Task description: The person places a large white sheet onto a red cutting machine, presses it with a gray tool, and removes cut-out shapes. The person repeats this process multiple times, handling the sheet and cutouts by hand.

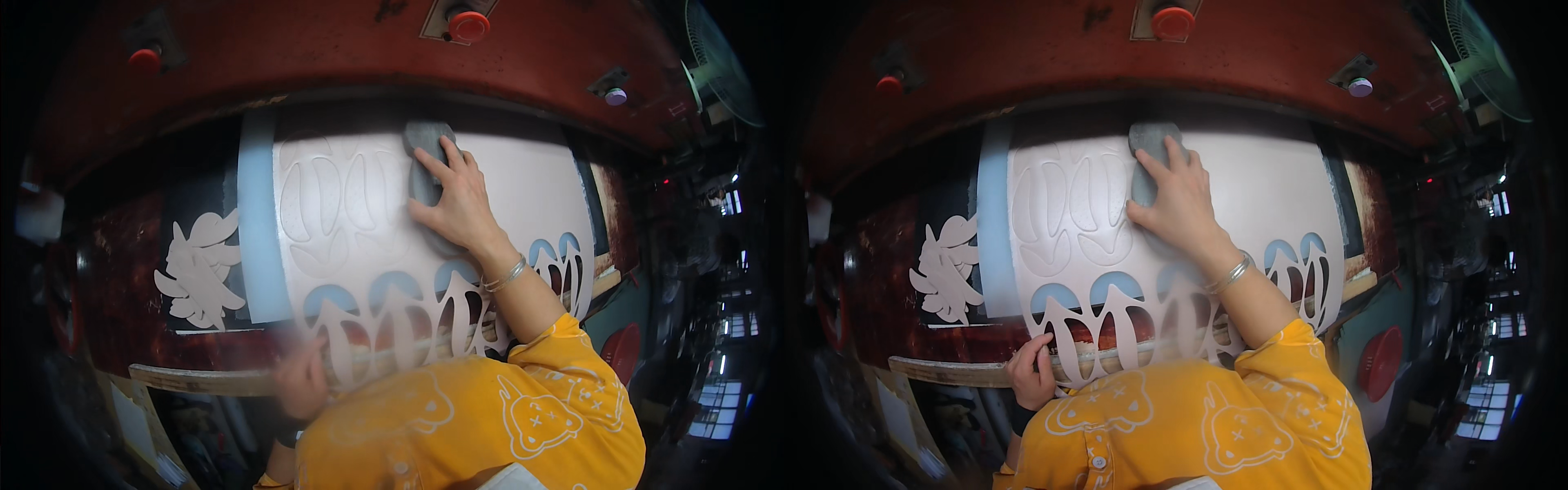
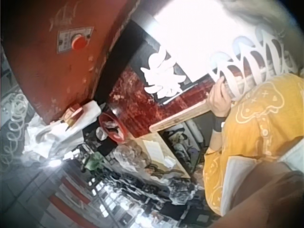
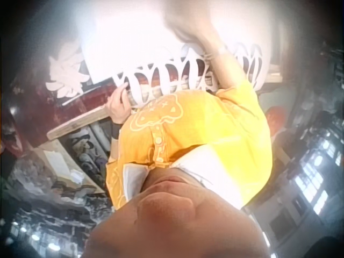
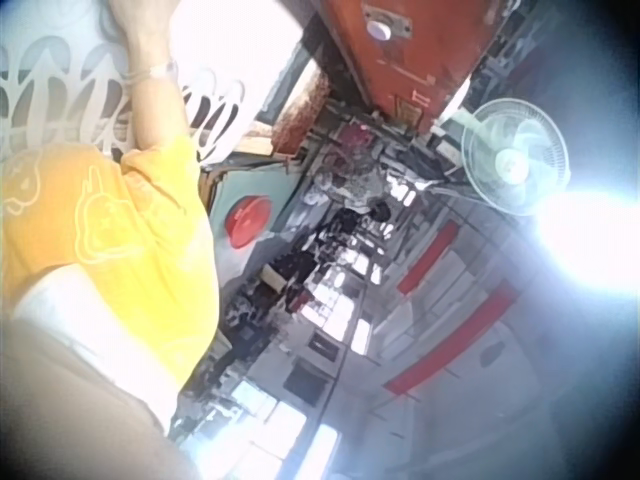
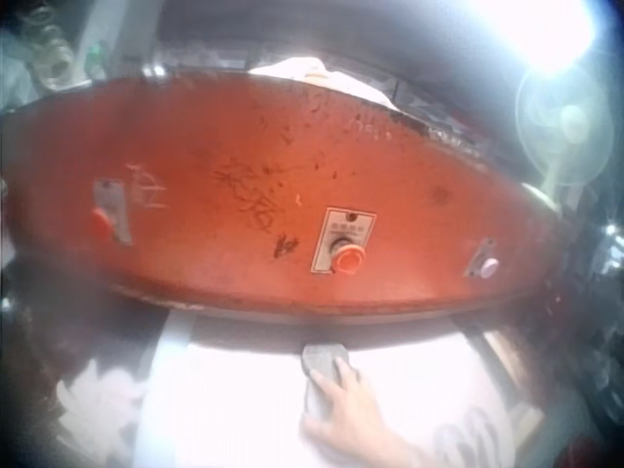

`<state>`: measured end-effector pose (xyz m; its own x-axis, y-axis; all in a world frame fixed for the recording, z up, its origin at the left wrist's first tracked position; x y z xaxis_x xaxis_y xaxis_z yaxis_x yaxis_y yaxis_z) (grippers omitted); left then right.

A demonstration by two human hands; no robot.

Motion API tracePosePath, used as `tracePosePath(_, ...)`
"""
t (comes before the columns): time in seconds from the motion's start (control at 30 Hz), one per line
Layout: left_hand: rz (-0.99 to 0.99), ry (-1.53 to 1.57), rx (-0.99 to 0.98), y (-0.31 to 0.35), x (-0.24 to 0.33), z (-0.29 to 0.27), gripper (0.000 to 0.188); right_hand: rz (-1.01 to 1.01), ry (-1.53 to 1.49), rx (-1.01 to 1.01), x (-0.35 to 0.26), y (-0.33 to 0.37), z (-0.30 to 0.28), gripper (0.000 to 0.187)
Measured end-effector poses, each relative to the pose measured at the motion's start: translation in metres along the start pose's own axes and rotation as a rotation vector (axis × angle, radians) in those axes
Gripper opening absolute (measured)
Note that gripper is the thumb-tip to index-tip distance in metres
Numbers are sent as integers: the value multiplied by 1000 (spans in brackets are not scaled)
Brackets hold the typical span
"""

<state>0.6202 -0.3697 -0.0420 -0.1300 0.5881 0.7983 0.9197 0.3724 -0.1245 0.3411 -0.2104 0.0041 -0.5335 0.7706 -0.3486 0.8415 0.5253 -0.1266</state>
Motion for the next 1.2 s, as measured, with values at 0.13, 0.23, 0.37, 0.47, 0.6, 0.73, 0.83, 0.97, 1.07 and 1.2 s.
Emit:
tracePosePath(0.13,23,5,9,2,-1,-2,18,-42,-138,48,16,10,-7,62)
tracePosePath(0.23,71,12,39,4,-4,-1,18,-61,-307,270,61,20,-37,54)
tracePosePath(0.37,148,17,89,7,-10,3,18,11,-172,1017,132,25,-99,55)
tracePosePath(0.47,172,-7,109,9,-13,4,18,103,-183,1301,165,18,-147,68)
tracePosePath(0.6,43,-26,60,12,-16,4,19,205,-270,1256,186,22,-169,78)
tracePosePath(0.73,113,-73,134,13,-16,7,18,91,-558,1147,191,79,-151,76)
tracePosePath(0.83,109,-75,179,12,-16,10,18,125,-556,1051,172,136,-120,69)
tracePosePath(0.97,44,-84,178,13,-17,12,19,142,-463,192,121,213,-65,30)
tracePosePath(1.07,49,-89,195,13,-16,13,19,-287,-49,-112,87,239,-46,39)
tracePosePath(1.2,67,-95,214,15,-16,14,18,-230,121,-87,64,248,-45,47)
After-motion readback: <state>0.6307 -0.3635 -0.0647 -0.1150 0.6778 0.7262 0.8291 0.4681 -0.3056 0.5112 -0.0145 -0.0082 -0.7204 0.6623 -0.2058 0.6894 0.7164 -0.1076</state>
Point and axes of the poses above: each hand's wrist, its own y-axis away from the middle knuckle, its own z-axis out of the palm, x = y × z, the point moved 1 cm from there along -y, towards the middle knuckle
